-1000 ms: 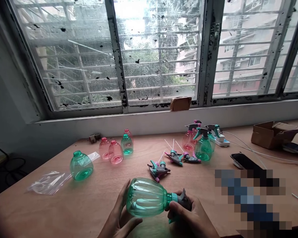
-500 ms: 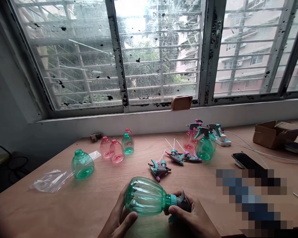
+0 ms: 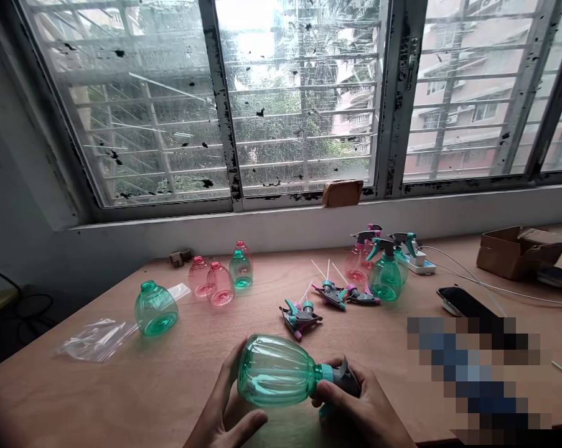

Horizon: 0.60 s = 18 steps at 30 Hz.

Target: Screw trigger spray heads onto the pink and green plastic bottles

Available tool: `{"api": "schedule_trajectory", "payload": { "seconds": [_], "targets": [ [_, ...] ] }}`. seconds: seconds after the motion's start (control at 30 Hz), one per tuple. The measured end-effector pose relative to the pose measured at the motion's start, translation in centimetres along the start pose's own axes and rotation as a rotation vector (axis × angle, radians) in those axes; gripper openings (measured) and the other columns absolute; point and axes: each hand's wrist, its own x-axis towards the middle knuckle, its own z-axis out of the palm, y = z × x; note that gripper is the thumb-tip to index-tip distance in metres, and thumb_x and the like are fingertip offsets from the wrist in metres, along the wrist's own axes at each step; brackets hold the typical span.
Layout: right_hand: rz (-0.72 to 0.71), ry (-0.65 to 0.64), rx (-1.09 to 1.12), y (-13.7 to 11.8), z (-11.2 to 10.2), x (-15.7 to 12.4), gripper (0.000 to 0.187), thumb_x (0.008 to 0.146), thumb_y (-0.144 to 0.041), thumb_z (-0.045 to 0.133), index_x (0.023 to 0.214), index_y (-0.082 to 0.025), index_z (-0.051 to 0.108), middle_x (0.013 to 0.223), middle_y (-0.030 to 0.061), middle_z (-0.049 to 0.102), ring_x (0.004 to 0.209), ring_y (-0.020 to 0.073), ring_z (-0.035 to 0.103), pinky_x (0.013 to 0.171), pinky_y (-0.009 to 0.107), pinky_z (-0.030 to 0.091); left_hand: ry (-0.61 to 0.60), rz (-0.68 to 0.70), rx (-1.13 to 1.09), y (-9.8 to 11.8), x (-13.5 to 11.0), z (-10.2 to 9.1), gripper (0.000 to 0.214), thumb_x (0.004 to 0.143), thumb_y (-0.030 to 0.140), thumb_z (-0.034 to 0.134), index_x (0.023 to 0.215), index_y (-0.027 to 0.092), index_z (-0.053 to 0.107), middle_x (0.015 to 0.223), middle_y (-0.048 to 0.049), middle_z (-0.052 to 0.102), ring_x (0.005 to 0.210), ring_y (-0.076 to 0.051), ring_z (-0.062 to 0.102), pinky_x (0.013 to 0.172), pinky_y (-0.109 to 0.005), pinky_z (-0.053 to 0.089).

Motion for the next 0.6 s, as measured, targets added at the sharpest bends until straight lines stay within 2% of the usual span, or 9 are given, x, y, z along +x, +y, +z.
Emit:
{"api": "schedule_trajectory", "payload": {
  "seconds": [0.1, 0.2, 0.3, 0.4, 0.5, 0.6],
  "targets": [
    [0.001, -0.022, 0.010, 0.1, 0.0, 0.0, 0.035, 0.070, -0.047, 0.085, 0.081, -0.016, 0.072, 0.065, 0.0040, 0.079, 0.064, 0.0209, 0.070, 0.063, 0.028, 0.051, 0.013, -0.026, -0.007, 0.0, 0.0, -0.1, 0.079, 0.086, 0.047, 0.068, 0.152, 0.028, 0.029, 0.159, -0.0083, 0.039, 0.148, -0.035, 0.030, 0.121, -0.046, 0.028],
    [0.037, -0.037, 0.082, 0.3, -0.1, 0.0, 0.036, 0.069, -0.045, 0.086, 0.082, -0.015, 0.071, 0.064, 0.0035, 0.079, 0.062, 0.0204, 0.071, 0.061, 0.028, 0.053, 0.016, 0.074, 0.080, -0.1, 0.1, -0.2, 0.069, 0.088, 0.041, 0.065, 0.150, 0.032, 0.035, 0.161, -0.0044, 0.034, 0.149, -0.034, 0.026, 0.124, -0.045, 0.019],
    [0.065, -0.034, 0.139, 0.6, -0.2, 0.1, 0.038, 0.068, -0.046, 0.087, 0.084, -0.016, 0.068, 0.064, 0.0036, 0.079, 0.060, 0.0203, 0.072, 0.058, 0.029, 0.055, 0.017, 0.121, 0.074, -0.2, 0.0, 0.0, 0.066, 0.091, 0.039, 0.061, 0.150, 0.035, 0.031, 0.162, -0.0025, 0.032, 0.150, -0.031, 0.025, 0.125, -0.045, 0.014],
    [0.057, -0.031, 0.133, 0.8, -0.3, 0.1, 0.040, 0.069, -0.045, 0.086, 0.086, -0.015, 0.067, 0.064, 0.0049, 0.080, 0.060, 0.0197, 0.072, 0.057, 0.028, 0.055, -0.009, 0.049, 0.019, 0.1, -0.1, 0.0, 0.071, 0.090, 0.044, 0.063, 0.150, 0.034, 0.027, 0.160, -0.0042, 0.038, 0.149, -0.030, 0.027, 0.125, -0.044, 0.016],
    [0.039, -0.037, 0.141, 1.0, -0.3, 0.1, 0.039, 0.070, -0.044, 0.087, 0.087, -0.015, 0.067, 0.064, 0.0042, 0.080, 0.060, 0.0190, 0.071, 0.058, 0.028, 0.055, -0.033, -0.062, -0.078, 0.8, 0.0, -0.2, 0.081, 0.086, 0.054, 0.064, 0.153, 0.030, 0.024, 0.160, -0.0069, 0.036, 0.148, -0.032, 0.028, 0.122, -0.044, 0.023],
    [0.031, -0.037, 0.134, 1.2, -0.4, 0.2, 0.039, 0.070, -0.045, 0.086, 0.088, -0.015, 0.067, 0.065, 0.0036, 0.080, 0.061, 0.0184, 0.071, 0.060, 0.028, 0.055, -0.102, -0.123, -0.169, 1.3, 0.4, -0.3, 0.082, 0.086, 0.063, 0.058, 0.152, 0.024, 0.030, 0.157, -0.0117, 0.041, 0.142, -0.036, 0.038, 0.117, -0.046, 0.031]
  ]
}}
